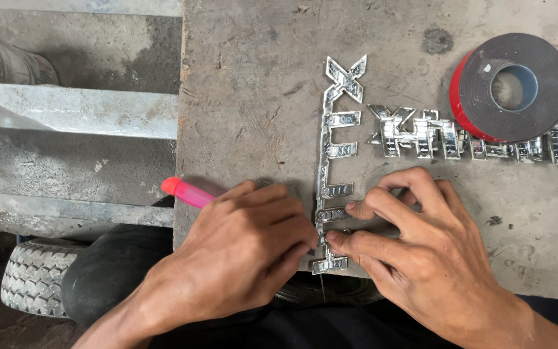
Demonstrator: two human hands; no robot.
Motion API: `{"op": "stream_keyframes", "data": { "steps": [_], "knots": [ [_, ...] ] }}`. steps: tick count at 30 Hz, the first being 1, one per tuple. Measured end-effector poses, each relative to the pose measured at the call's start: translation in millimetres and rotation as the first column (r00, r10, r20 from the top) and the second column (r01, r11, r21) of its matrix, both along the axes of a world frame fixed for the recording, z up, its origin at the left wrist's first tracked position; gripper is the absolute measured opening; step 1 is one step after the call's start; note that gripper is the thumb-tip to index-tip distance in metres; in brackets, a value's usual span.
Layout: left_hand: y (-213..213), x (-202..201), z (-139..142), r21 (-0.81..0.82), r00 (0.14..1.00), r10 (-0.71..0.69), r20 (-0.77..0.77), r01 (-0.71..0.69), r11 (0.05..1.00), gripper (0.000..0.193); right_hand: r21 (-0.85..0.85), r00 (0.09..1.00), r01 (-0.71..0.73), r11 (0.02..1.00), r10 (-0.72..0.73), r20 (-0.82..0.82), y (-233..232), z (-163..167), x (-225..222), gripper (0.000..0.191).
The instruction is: The person assembles small metal letter pieces into the word 'XFINITY' on a wooden board. They use a utility knife to trim and adjust the pieces, then apply red tape to secure the letters in place.
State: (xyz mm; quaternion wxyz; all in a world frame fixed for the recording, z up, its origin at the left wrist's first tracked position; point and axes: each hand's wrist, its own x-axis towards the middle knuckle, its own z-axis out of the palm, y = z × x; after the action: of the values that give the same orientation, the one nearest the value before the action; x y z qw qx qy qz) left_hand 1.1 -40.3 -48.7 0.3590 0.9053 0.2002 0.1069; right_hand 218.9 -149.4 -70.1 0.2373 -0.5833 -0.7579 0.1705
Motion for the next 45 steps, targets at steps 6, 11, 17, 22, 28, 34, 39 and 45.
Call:
{"op": "stream_keyframes", "data": {
  "steps": [6, 11, 17, 22, 28, 34, 39, 45],
  "knots": [
    [-3.6, 5.3, -2.5, 0.044, 0.997, 0.073, 0.000, -0.073, 0.996, 0.010, -0.034, 1.000, 0.025, 0.999, -0.025, 0.008, -2.2, -1.8, -0.9, 0.010],
    [-0.9, 0.9, 1.9, 0.015, 1.000, 0.012, -0.026, -0.012, 1.000, 0.009, 0.006, 1.000, 0.004, 1.000, -0.004, 0.006, -3.8, -3.7, -0.9, 0.011],
    [8.6, -2.9, 5.7, 0.125, 0.977, 0.215, -0.021, -0.210, 0.970, 0.008, 0.036, 1.000, -0.018, 0.999, 0.018, -0.003, -0.6, 10.0, -7.2, 0.012],
    [4.9, -2.2, -2.4, 0.197, 0.981, 0.134, 0.138, -0.160, 0.967, 0.023, 0.003, 0.999, 0.015, 1.000, -0.015, -0.047, -1.6, 30.1, -26.7, 0.022],
    [3.5, -7.9, -7.1, 0.174, 0.981, 0.141, 0.133, -0.163, 0.971, 0.019, 0.114, 1.000, 0.009, 0.993, -0.011, 0.018, -3.4, 38.2, -51.4, 0.022],
    [3.2, -12.1, -7.8, 0.201, 0.984, 0.133, 0.122, -0.156, 0.967, 0.019, 0.133, 0.991, -0.009, 0.991, -0.009, 0.132, -6.2, 38.1, -69.9, 0.018],
    [3.2, -13.3, -4.2, 0.200, 0.974, 0.154, 0.169, -0.187, 0.962, 0.021, 0.103, 0.978, -0.021, 0.994, -0.001, 0.209, -7.8, 36.6, -82.0, 0.020],
    [2.8, -15.6, -10.3, 0.242, 0.974, 0.159, 0.163, -0.195, 0.950, 0.019, 0.031, 0.963, -0.028, 0.999, 0.019, 0.268, -10.0, 26.2, -86.9, 0.025]
  ]
}}
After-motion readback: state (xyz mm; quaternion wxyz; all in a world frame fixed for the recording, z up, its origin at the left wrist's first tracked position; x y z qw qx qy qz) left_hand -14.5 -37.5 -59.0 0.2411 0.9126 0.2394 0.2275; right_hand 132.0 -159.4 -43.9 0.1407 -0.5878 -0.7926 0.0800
